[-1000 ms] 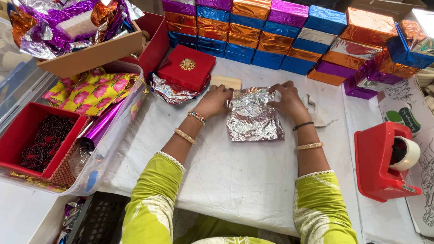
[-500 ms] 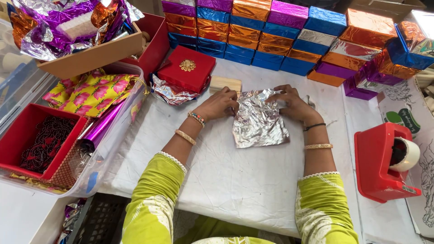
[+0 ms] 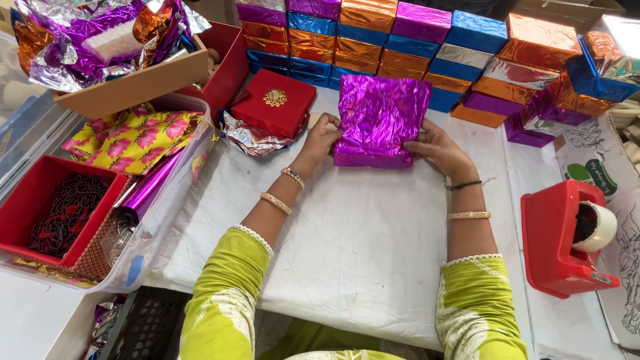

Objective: The person wraps small rectangular boxes with shiny metallic foil sheets in purple, silver, and blue. They fold the foil around each box, tuck the edges, and secure the package with clear tape from a red dispenser. Wrapped boxes are stacked in rows on the table.

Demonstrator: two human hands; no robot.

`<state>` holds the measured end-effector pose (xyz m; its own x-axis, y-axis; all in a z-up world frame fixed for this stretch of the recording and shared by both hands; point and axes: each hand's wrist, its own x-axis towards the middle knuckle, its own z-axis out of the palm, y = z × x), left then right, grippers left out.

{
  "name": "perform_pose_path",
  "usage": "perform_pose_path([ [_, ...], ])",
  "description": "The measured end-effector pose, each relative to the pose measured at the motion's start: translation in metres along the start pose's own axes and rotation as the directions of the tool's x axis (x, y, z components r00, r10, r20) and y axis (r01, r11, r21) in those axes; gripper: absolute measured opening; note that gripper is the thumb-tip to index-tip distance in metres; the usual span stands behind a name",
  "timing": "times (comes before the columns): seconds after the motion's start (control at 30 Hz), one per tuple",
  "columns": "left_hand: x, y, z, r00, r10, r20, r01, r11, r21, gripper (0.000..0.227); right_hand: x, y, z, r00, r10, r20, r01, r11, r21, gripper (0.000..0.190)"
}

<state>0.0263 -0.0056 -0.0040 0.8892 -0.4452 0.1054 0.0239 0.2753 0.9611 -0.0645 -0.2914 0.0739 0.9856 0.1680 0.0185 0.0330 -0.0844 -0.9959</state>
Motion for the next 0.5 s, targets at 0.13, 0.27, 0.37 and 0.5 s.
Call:
perform_pose_path([
  [0.13, 0.0, -0.012, -0.001, 0.998, -0.052, -0.025, 0.055, 0.987, 0.153, 0.022, 0.005, 0.022, -0.017, 0.994, 0.111, -0.02, -0.111, 0.993, -0.04, 0.025],
  [0.27, 0.022, -0.059, -0.018, 0.997, 0.08, 0.023, -0.082, 0.88, 0.468, 0.031, 0.005, 0.034, -0.025, 0.967, 0.25, -0.05, -0.255, 0.949, -0.183, 0.02],
  [0.37, 0.007, -0.034, -0.007, 0.996, 0.073, 0.055, -0.092, 0.766, 0.636, 0.035, 0.008, 0.046, -0.033, 0.938, 0.343, -0.052, -0.343, 0.895, -0.285, 0.022],
  [0.5, -0.042, 0.042, 0.045, 0.886, 0.464, -0.017, -0.169, 0.356, 0.919, 0.039, 0.008, 0.047, -0.032, 0.897, 0.438, -0.053, -0.421, 0.813, -0.403, 0.028],
])
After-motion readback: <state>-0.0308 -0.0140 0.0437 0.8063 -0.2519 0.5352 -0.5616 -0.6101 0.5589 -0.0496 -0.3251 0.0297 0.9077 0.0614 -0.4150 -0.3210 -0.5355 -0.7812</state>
